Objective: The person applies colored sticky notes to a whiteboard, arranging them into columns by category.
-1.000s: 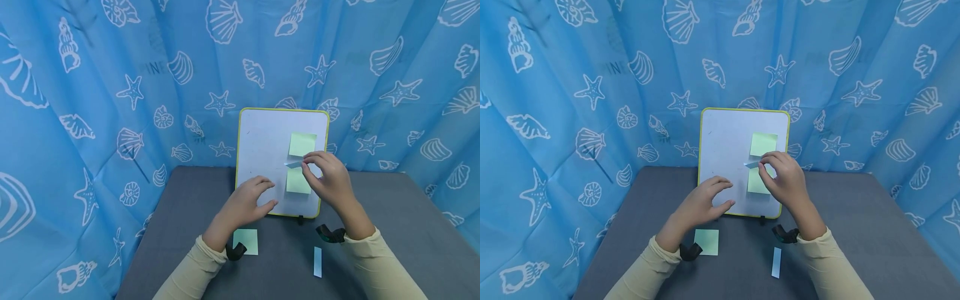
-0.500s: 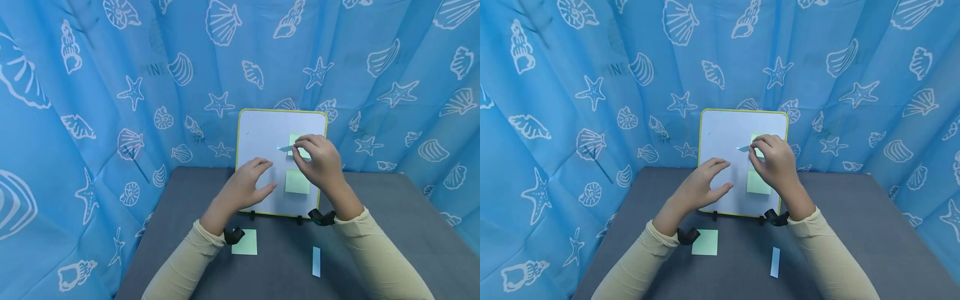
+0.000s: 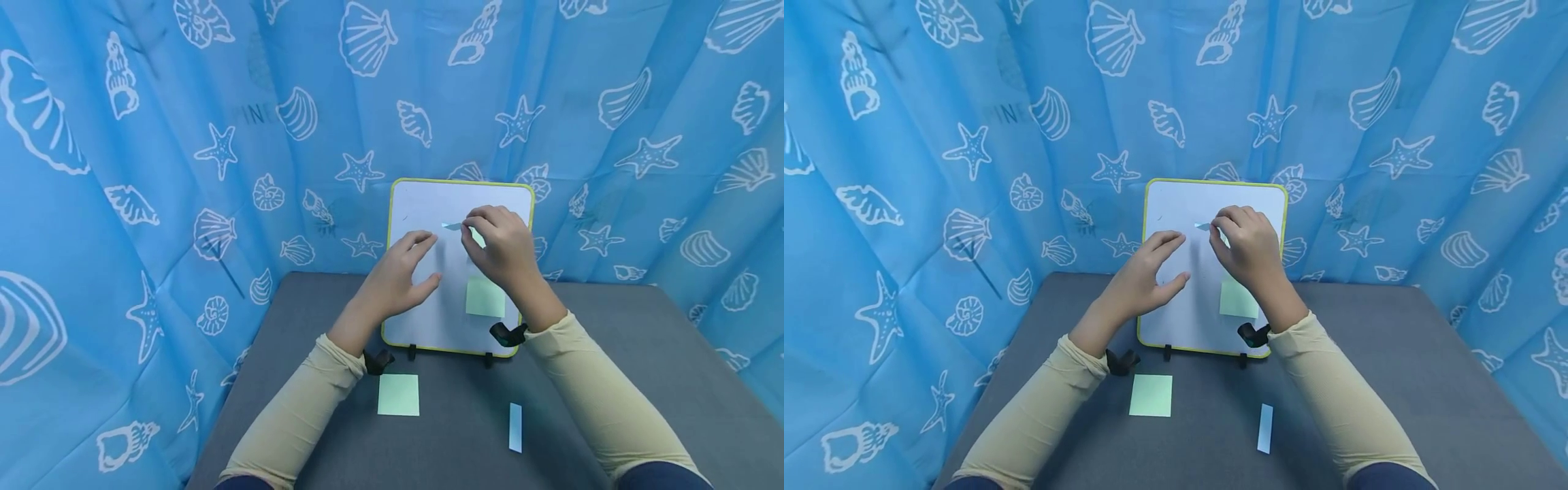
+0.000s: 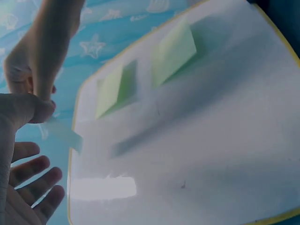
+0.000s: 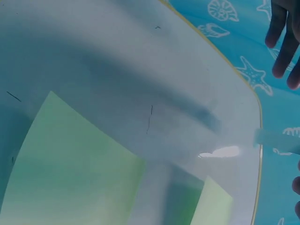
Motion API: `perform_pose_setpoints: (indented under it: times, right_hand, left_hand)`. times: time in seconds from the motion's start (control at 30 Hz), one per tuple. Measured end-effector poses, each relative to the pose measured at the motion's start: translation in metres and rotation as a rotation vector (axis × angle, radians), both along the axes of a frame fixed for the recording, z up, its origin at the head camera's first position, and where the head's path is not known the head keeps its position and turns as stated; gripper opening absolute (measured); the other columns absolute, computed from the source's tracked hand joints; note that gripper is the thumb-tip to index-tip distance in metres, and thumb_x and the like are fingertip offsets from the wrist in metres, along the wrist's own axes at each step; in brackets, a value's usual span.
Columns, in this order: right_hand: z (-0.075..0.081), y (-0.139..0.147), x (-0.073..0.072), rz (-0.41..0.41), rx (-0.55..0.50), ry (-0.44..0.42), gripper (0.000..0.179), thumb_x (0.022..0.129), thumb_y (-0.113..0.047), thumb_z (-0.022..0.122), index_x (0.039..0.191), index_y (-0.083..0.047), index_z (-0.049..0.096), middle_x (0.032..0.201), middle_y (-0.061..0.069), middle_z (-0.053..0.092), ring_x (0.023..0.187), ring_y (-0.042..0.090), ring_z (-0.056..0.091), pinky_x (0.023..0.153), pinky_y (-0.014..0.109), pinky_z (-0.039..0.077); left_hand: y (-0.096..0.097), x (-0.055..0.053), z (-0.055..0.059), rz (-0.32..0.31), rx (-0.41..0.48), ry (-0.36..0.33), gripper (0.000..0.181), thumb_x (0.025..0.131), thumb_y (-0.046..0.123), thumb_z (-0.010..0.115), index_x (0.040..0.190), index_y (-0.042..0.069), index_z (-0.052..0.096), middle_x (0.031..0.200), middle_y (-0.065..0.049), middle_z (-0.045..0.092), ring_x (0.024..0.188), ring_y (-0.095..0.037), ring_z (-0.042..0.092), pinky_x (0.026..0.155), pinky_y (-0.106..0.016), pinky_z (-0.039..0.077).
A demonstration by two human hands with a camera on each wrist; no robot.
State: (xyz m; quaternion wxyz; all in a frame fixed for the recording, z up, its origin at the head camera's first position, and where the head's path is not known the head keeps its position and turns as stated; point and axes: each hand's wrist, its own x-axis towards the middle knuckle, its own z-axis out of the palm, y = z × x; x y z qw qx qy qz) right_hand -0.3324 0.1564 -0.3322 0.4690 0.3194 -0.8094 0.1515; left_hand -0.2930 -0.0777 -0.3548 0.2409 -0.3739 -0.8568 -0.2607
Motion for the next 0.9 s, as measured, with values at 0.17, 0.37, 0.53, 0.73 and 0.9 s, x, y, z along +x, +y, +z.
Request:
perform_pose_setpoints:
  times: [0.17,0.37,0.53,0.73,0.9]
  right_hand:
    - [0.000,-0.007,-0.007,-0.013,0.034,0.015,0.009,0.093,-0.006,0.077,0.094,0.003,0.079,0.099,0.017,0.077,0.090,0.037,0.073,0.075,0.052,0.060]
    - [0.000,-0.016,-0.013,-0.021,0.055,0.020,0.010,0.093,-0.007,0.076,0.094,0.002,0.079,0.099,0.017,0.077,0.090,0.036,0.072,0.075,0.051,0.060]
    - [0.000,-0.020,-0.016,-0.041,0.095,0.034,0.011,0.095,-0.008,0.076,0.094,0.002,0.079,0.099,0.017,0.077,0.090,0.036,0.073,0.074,0.050,0.061]
    - [-0.002,-0.024,-0.019,-0.044,0.129,0.046,0.011,0.095,-0.009,0.075,0.093,0.001,0.079,0.098,0.016,0.078,0.090,0.035,0.073,0.072,0.049,0.060]
    - [-0.005,-0.028,-0.020,-0.036,0.146,0.038,0.011,0.095,-0.009,0.075,0.093,0.001,0.079,0.098,0.015,0.078,0.092,0.035,0.073,0.074,0.049,0.060]
  left_hand:
    - [-0.002,-0.012,0.002,0.029,-0.033,0.014,0.060,0.099,0.020,0.075,0.150,-0.004,0.056,0.148,-0.017,0.057,0.131,-0.028,0.063,0.108,-0.039,0.056]
    - [-0.003,-0.023,0.005,0.083,-0.083,0.028,0.058,0.098,0.019,0.074,0.150,-0.002,0.057,0.150,-0.017,0.058,0.131,-0.029,0.064,0.107,-0.042,0.056]
    - [-0.004,-0.033,0.005,0.154,-0.193,0.090,0.063,0.098,0.022,0.073,0.152,-0.002,0.054,0.157,-0.019,0.054,0.151,-0.032,0.049,0.120,-0.047,0.047]
    - [-0.003,-0.042,0.003,0.181,-0.323,0.108,0.064,0.099,0.021,0.070,0.155,-0.003,0.050,0.165,-0.019,0.046,0.161,-0.031,0.034,0.130,-0.044,0.034]
    - [-0.002,-0.048,-0.002,0.187,-0.399,0.102,0.064,0.102,0.018,0.065,0.159,-0.003,0.045,0.168,-0.018,0.042,0.161,-0.031,0.033,0.131,-0.042,0.031]
